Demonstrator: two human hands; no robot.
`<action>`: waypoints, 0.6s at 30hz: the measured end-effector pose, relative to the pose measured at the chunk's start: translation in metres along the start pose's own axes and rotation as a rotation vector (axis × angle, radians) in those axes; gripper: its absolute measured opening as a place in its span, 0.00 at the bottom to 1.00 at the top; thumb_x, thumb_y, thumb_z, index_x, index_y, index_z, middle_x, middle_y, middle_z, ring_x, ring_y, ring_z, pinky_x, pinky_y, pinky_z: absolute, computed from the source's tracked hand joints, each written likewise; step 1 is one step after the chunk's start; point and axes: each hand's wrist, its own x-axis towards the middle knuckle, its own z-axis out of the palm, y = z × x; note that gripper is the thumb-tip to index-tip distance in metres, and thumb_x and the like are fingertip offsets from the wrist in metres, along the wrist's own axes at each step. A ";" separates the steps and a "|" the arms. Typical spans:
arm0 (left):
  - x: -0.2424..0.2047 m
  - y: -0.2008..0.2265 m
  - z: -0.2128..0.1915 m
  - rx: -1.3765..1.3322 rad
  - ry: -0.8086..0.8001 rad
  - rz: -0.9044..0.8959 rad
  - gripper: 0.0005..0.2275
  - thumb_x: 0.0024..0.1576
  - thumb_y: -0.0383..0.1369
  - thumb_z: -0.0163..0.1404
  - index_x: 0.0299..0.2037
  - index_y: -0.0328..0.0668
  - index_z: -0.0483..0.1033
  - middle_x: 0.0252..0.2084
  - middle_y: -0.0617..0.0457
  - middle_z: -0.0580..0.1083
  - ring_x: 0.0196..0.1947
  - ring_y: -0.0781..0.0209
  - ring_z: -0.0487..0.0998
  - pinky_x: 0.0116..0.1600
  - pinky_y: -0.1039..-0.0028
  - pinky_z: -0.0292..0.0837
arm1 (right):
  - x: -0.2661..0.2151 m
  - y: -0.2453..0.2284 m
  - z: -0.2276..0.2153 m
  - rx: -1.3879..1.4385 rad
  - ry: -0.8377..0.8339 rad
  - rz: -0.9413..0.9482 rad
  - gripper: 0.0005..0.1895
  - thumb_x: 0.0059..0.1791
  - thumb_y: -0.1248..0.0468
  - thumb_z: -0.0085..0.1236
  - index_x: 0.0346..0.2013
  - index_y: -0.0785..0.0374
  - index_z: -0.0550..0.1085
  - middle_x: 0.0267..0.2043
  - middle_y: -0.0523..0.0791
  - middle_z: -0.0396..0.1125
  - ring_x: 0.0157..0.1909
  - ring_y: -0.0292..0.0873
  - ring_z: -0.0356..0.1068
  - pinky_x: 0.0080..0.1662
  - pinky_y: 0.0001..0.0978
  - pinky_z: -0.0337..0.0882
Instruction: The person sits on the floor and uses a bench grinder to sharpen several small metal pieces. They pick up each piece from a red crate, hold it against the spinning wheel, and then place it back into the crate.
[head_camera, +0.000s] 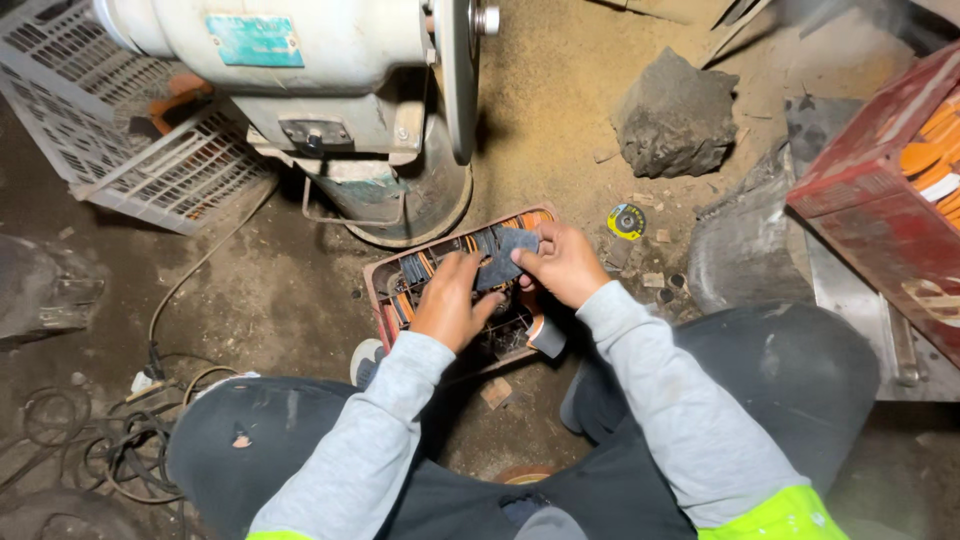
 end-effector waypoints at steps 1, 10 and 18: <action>0.004 0.001 -0.007 0.033 -0.013 -0.019 0.18 0.50 0.29 0.61 0.50 0.32 0.75 0.42 0.35 0.75 0.43 0.33 0.77 0.47 0.55 0.73 | -0.003 -0.011 -0.001 0.015 0.013 -0.028 0.11 0.48 0.70 0.60 0.43 0.70 0.71 0.30 0.44 0.73 0.26 0.35 0.71 0.29 0.29 0.73; 0.041 -0.008 -0.008 -0.853 -0.100 -0.373 0.12 0.59 0.31 0.59 0.50 0.31 0.80 0.32 0.61 0.73 0.30 0.74 0.69 0.35 0.82 0.65 | -0.001 -0.068 0.024 -0.263 0.153 -0.554 0.15 0.57 0.65 0.50 0.54 0.71 0.74 0.48 0.50 0.71 0.48 0.44 0.72 0.52 0.34 0.72; 0.084 -0.038 0.005 -1.118 -0.033 -0.489 0.11 0.61 0.30 0.55 0.48 0.30 0.78 0.28 0.58 0.72 0.24 0.72 0.66 0.29 0.80 0.63 | 0.052 -0.082 0.047 -0.406 0.266 -0.675 0.21 0.49 0.73 0.43 0.56 0.75 0.73 0.53 0.55 0.68 0.56 0.52 0.70 0.59 0.35 0.68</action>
